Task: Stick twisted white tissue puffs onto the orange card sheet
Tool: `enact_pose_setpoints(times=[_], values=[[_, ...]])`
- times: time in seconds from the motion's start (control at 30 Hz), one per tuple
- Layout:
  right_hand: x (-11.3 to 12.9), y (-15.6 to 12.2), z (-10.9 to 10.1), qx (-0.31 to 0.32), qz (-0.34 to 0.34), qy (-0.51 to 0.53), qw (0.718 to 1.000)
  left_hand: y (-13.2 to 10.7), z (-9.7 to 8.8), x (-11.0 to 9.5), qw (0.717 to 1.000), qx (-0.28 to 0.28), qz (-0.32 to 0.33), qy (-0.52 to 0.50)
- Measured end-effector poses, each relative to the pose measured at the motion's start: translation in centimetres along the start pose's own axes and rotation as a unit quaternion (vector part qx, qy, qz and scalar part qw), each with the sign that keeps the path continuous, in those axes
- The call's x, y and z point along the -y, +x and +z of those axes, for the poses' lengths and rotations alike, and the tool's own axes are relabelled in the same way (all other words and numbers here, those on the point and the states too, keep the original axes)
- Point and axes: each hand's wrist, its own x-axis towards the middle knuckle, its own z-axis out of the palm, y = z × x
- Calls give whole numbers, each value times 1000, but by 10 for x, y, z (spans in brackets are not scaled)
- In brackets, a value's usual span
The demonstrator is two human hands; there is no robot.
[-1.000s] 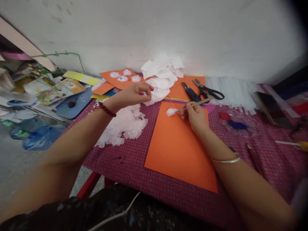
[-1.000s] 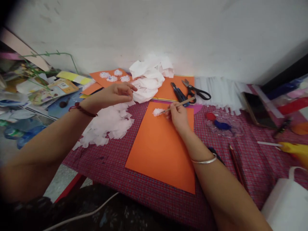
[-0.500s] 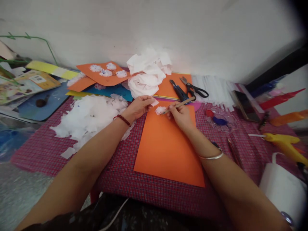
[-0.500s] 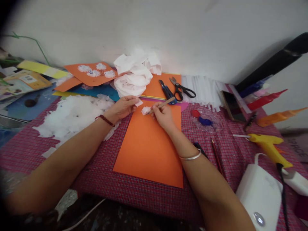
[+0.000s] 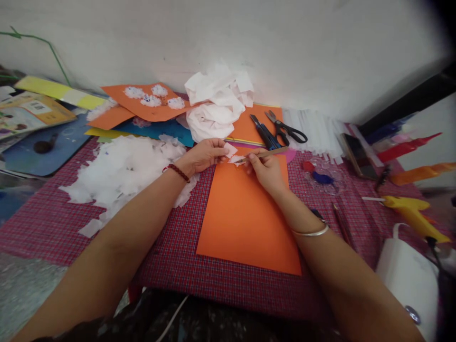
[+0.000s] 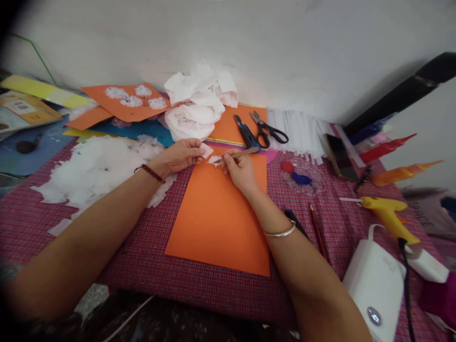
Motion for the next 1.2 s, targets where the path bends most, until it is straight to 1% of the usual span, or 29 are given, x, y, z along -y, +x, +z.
enact_pose_setpoints(times=[0.07, 0.13, 0.17, 0.2, 0.23, 0.3, 0.37, 0.43, 0.5, 0.57, 0.7, 0.87, 0.97, 1.07, 1.13, 1.2], values=[[0, 0, 0, -4, -2, 1, 1000, -2, -3, -3, 996, 51, 2, 70], [-1, 1, 1, -7, -5, 1, 1000, -4, -2, -5, 982, 108, 13, 155], [-1, 1, 1, -9, -7, 2, 1000, -4, 0, -6, 972, 126, 22, 195], [-1, 1, 1, -11, -7, 4, 1000, -4, 3, -6, 963, 130, 35, 232], [-1, 2, 1, -11, -7, 4, 1000, -4, 6, -5, 955, 122, 49, 265], [-1, 2, 0, -10, -5, 4, 1000, -2, 14, -2, 942, 78, 82, 316], [0, 1, -1, -10, -4, 5, 1000, 0, 20, 3, 930, 33, 111, 348], [2, -1, -2, -24, -12, 11, 1000, 2, 22, 8, 921, 11, 127, 367], [5, -3, -2, -41, -23, 17, 999, 4, 23, 11, 919, 7, 132, 371], [7, -5, -1, -42, -31, 18, 998, 6, 22, 14, 923, 7, 134, 360], [4, -6, 1, 1, -45, -16, 999, 8, 22, 16, 926, 3, 142, 351], [-5, -6, -2, 45, -79, -130, 987, 4, 25, 11, 927, 10, 136, 348], [-5, -7, -4, 53, -119, -223, 966, 3, 25, 11, 927, -4, 147, 345], [0, -10, -4, 82, -179, -310, 930, 4, 23, 12, 925, -29, 156, 345], [5, -13, -2, 102, -221, -376, 894, 5, 22, 14, 922, -43, 160, 349], [9, -16, 1, 119, -251, -456, 845, 7, 21, 15, 920, -54, 165, 351]])
